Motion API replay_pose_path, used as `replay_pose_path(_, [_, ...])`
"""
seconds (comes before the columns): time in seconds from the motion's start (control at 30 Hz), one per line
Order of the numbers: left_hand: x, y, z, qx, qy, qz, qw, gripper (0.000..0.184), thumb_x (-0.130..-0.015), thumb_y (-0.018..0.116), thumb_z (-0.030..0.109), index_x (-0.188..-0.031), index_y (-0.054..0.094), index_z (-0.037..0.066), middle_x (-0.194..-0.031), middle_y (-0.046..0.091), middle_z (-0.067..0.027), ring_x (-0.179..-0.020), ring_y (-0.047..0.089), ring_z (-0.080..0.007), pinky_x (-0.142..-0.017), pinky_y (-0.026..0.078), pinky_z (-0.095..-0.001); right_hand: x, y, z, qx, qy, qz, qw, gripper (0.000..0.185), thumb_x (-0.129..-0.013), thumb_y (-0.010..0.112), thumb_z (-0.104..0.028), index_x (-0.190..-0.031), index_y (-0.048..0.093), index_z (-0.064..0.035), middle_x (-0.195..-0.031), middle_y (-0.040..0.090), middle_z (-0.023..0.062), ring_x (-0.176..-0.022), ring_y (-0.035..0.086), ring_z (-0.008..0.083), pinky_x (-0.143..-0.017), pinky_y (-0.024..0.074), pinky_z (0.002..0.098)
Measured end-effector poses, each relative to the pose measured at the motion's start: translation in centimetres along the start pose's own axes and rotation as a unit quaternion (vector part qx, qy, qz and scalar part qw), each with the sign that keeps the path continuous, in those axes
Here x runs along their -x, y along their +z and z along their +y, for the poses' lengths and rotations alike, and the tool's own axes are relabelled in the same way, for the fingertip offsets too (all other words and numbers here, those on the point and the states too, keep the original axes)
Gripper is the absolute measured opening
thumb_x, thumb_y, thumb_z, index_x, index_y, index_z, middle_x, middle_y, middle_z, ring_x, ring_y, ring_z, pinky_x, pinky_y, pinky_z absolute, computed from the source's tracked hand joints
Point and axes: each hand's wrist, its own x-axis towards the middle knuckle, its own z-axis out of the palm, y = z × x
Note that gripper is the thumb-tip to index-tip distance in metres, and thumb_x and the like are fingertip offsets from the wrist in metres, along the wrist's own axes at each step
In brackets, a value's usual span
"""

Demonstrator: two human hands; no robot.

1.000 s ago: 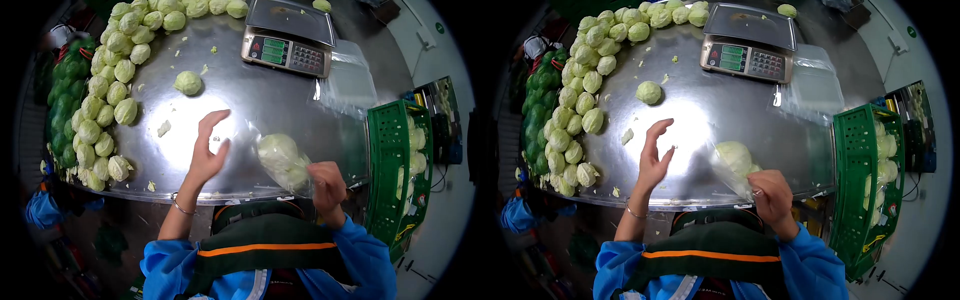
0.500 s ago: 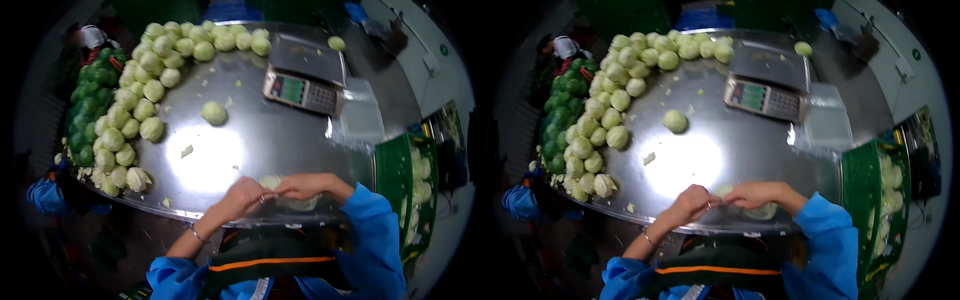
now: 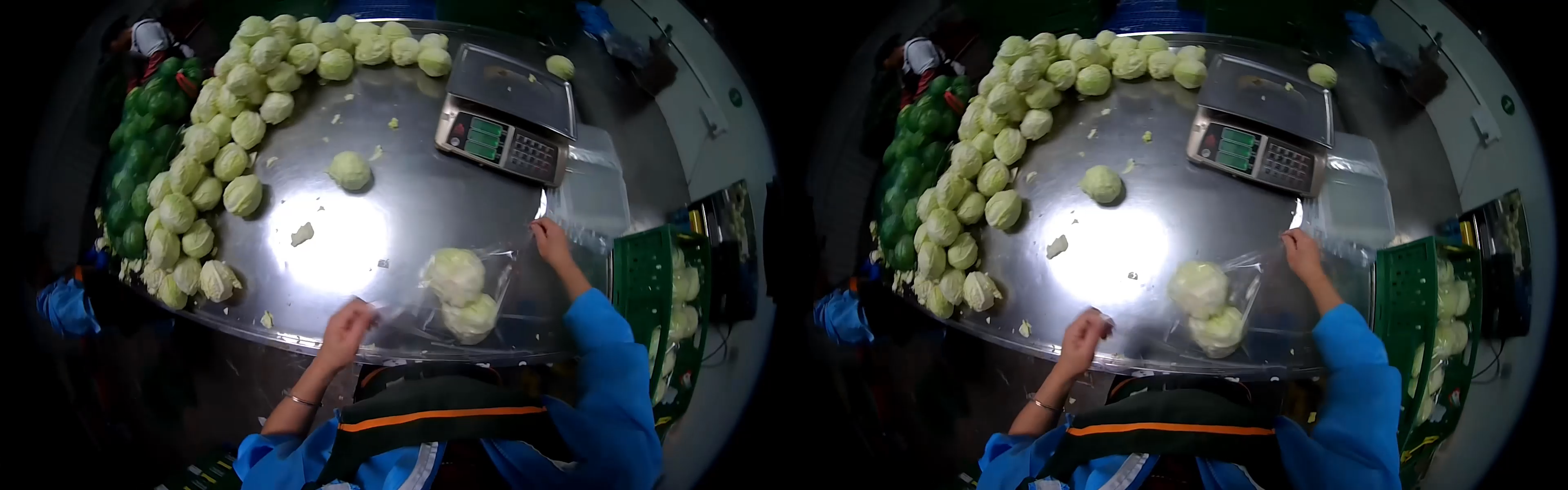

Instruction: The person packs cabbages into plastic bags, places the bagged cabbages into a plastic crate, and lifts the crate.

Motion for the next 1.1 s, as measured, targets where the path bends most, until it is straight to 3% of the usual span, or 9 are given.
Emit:
replay_pose_path(0.1, [-2.0, -1.3, -5.6, 0.209, -0.132, 0.252, 0.936, 0.028, -0.096, 0.044, 0.026, -0.102, 0.056, 0.002, -0.097, 0.058, -0.0049, -0.076, 0.052, -0.0106, -0.073, 0.044, -0.0265, 2.3, 2.1, 2.4, -0.129, 0.196, 0.008, 0.972, 0.017, -0.084, 0.055, -0.014, -0.092, 0.061, 0.0002, -0.077, 0.063, 0.0112, -0.073, 0.060, 0.0210, -0.067, 0.0472, 0.0313])
replay_pose_path(0.2, [-2.2, -1.0, -7.6, 0.093, -0.215, 0.363, 0.902, 0.044, -0.088, 0.053, 0.019, -0.127, 0.042, 0.001, -0.122, 0.047, -0.0185, -0.099, 0.052, -0.0267, -0.087, 0.042, -0.0363, 3.9, 4.4, 0.0, -0.208, 0.281, 0.042, 0.936, 0.022, -0.083, 0.053, -0.008, -0.102, 0.058, -0.0013, -0.092, 0.061, 0.0119, -0.082, 0.058, 0.0186, -0.072, 0.0469, 0.0304])
replay_pose_path(0.3, [-0.9, 0.8, -3.9, -0.448, 0.090, 0.295, 0.839, 0.066, -0.076, 0.057, 0.007, -0.137, 0.032, 0.004, -0.132, 0.036, -0.0213, -0.118, 0.041, -0.0368, -0.098, 0.032, -0.0437, 5.7, 3.3, -4.6, -0.072, 0.069, 0.149, 0.984, 0.040, -0.077, 0.048, 0.003, -0.116, 0.052, -0.0042, -0.113, 0.055, 0.0132, -0.101, 0.053, 0.0236, -0.085, 0.0439, 0.0339])
replay_pose_path(0.37, [-1.7, 3.4, -2.1, -0.438, 0.193, 0.073, 0.875, 0.076, -0.067, 0.057, 0.001, -0.138, 0.030, 0.005, -0.138, 0.029, -0.0221, -0.129, 0.026, -0.0407, -0.104, 0.019, -0.0494, 6.7, 1.3, -10.3, -0.002, -0.129, 0.065, 0.990, 0.053, -0.070, 0.047, 0.007, -0.121, 0.050, -0.0083, -0.122, 0.051, 0.0111, -0.113, 0.046, 0.0298, -0.096, 0.0349, 0.0380])
replay_pose_path(0.47, [-6.0, 9.1, 1.1, -0.475, 0.245, -0.208, 0.819, 0.077, -0.066, 0.061, 0.005, -0.137, 0.033, 0.012, -0.145, 0.025, -0.0138, -0.133, 0.022, -0.0356, -0.101, 0.028, -0.0464, 5.9, -0.5, -16.3, 0.051, -0.258, -0.135, 0.955, 0.059, -0.068, 0.048, 0.007, -0.123, 0.050, -0.0154, -0.127, 0.049, 0.0062, -0.114, 0.044, 0.0314, -0.102, 0.0268, 0.0447])
replay_pose_path(0.63, [-7.0, 11.4, -0.8, -0.586, 0.245, -0.217, 0.741, 0.067, -0.071, 0.061, 0.009, -0.133, 0.035, 0.009, -0.098, 0.055, -0.0109, -0.083, 0.052, -0.0237, -0.070, 0.035, -0.0331, 6.8, -2.8, -12.1, 0.200, -0.233, -0.298, 0.904, 0.048, -0.073, 0.054, 0.000, -0.119, 0.054, -0.0166, -0.117, 0.056, 0.0054, -0.109, 0.048, 0.0264, -0.101, 0.0250, 0.0481])
replay_pose_path(0.73, [-6.6, 11.1, -1.3, -0.556, 0.110, -0.247, 0.786, 0.048, -0.074, 0.061, 0.012, -0.120, 0.048, 0.009, -0.081, 0.056, -0.0071, -0.081, 0.052, -0.0234, -0.070, 0.035, -0.0319, 9.9, -2.1, -9.4, 0.169, -0.213, -0.248, 0.930, 0.041, -0.074, 0.059, -0.005, -0.113, 0.057, -0.0142, -0.106, 0.059, 0.0046, -0.101, 0.051, 0.0235, -0.099, 0.0272, 0.0478])
replay_pose_path(0.83, [-6.5, 10.6, -2.2, -0.570, 0.162, -0.265, 0.761, 0.028, -0.077, 0.060, 0.014, -0.105, 0.056, 0.011, -0.071, 0.055, -0.0043, -0.082, 0.052, -0.0222, -0.073, 0.035, -0.0344, 11.0, -1.5, -8.2, 0.126, -0.241, -0.196, 0.942, 0.033, -0.072, 0.064, -0.010, -0.105, 0.061, -0.0129, -0.092, 0.060, 0.0020, -0.092, 0.053, 0.0210, -0.098, 0.0290, 0.0470])
replay_pose_path(1.1, [-5.0, 14.7, 2.0, -0.542, 0.253, -0.210, 0.774, 0.069, -0.076, 0.062, 0.015, -0.138, 0.031, 0.012, -0.131, 0.040, -0.0145, -0.124, 0.037, -0.0299, -0.106, 0.021, -0.0470, 10.9, -3.5, -10.8, 0.041, -0.350, -0.136, 0.926, 0.021, -0.070, 0.067, -0.012, -0.091, 0.065, -0.0133, -0.080, 0.060, -0.0014, -0.086, 0.054, 0.0170, -0.095, 0.0323, 0.0463])
